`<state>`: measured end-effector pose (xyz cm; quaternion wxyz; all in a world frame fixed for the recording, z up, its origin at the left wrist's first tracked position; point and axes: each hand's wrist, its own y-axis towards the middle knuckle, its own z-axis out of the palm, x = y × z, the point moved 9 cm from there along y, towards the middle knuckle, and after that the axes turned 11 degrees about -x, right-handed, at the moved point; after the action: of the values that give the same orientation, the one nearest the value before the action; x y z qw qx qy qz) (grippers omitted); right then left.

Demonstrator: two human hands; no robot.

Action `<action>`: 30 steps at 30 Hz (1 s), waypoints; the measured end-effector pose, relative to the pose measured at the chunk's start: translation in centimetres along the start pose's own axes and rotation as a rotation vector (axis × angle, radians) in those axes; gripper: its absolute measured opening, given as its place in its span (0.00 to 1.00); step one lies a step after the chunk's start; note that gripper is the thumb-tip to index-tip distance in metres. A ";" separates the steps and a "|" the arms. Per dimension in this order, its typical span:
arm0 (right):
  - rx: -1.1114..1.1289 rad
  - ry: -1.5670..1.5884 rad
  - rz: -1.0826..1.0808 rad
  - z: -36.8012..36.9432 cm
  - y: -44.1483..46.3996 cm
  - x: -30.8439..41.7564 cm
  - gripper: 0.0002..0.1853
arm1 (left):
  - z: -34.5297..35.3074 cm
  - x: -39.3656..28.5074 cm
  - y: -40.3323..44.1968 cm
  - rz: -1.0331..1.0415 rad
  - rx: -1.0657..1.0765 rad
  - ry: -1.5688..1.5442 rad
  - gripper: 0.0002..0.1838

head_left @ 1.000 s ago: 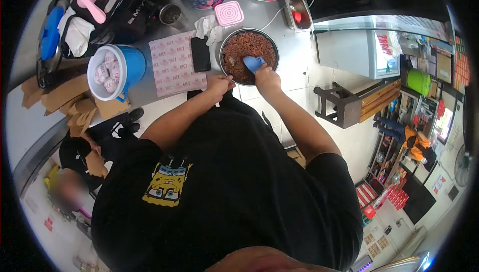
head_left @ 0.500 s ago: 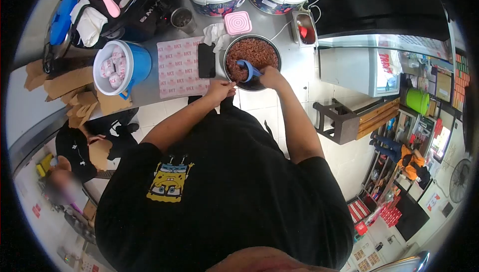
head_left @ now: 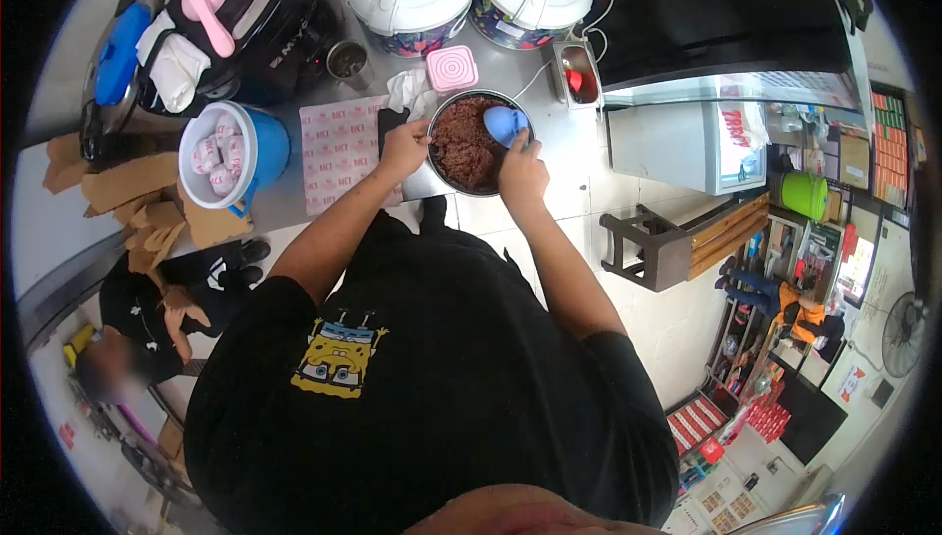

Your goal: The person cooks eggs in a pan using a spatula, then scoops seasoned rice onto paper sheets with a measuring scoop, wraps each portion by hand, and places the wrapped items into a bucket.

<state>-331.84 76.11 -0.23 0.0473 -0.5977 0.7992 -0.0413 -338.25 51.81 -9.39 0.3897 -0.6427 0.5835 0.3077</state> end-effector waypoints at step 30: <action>0.063 0.357 0.586 1.4 -1.2 0.8 0.32 | 5.2 -2.7 4.6 0.175 0.508 0.254 0.40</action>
<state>-330.78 74.96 -1.46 -0.0650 -0.3244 0.9310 -0.1543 -342.89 57.58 -10.38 0.4338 -0.5051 0.7392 0.1011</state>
